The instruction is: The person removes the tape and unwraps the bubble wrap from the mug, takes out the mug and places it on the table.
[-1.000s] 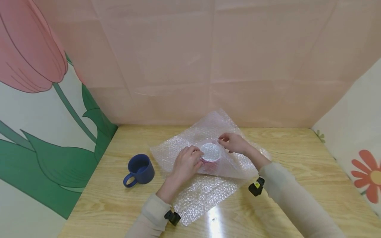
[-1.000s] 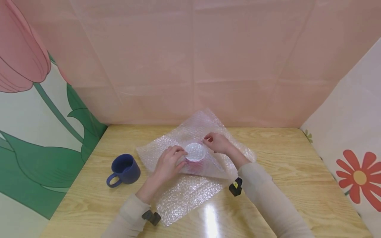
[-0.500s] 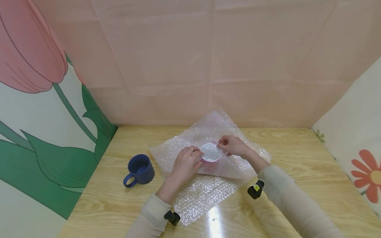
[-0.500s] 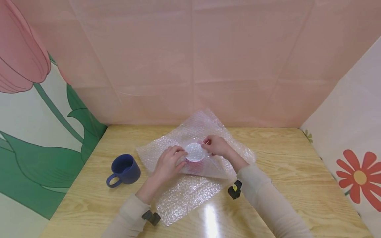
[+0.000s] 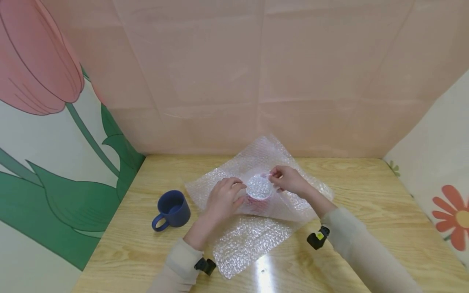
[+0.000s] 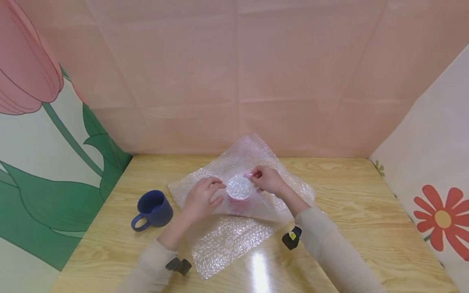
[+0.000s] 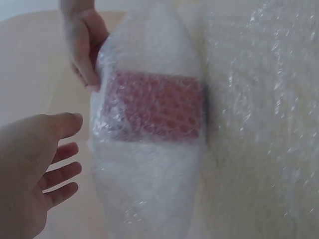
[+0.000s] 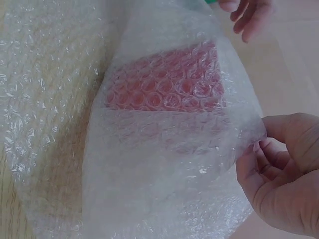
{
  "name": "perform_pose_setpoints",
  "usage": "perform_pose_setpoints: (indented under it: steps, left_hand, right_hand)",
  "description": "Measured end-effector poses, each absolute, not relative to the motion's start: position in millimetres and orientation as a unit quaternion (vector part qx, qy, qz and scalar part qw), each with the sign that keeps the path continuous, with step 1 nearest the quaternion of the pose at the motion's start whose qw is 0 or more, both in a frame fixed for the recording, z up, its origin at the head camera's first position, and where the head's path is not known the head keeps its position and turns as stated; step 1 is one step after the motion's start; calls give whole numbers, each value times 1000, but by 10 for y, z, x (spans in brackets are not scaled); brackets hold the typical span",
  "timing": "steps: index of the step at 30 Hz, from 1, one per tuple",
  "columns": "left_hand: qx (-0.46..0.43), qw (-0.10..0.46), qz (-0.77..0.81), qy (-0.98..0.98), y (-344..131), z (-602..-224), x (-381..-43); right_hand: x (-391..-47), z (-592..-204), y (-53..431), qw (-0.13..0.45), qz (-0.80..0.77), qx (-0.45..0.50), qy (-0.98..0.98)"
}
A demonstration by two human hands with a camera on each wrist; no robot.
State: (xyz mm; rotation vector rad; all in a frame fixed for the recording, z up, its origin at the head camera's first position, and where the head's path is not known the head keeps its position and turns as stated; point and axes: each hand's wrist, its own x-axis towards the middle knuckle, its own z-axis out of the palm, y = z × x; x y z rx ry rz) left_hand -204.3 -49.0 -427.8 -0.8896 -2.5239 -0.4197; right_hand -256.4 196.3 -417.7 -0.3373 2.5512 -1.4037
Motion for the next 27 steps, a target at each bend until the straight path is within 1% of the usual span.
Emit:
perform_pose_setpoints:
  steps: [5, 15, 21, 27]
  left_hand:
    - [-321, 232, -153, -905, -581, -4152, -2045]
    - [-322, 228, -157, -905, -767, -3996, -2149]
    - [-330, 193, -171, -908, -846, -3889, -2221]
    - [-330, 163, -174, -913, -879, -3827, -2274]
  right_hand:
    - [-2510, -4151, 1970, 102, -470, -119, 869]
    - [-2275, -4091, 1931, 86, -452, -155, 874]
    - [-2121, -4097, 1906, 74, -446, -199, 870]
    - [-1978, -4119, 1889, 88, -446, -257, 853]
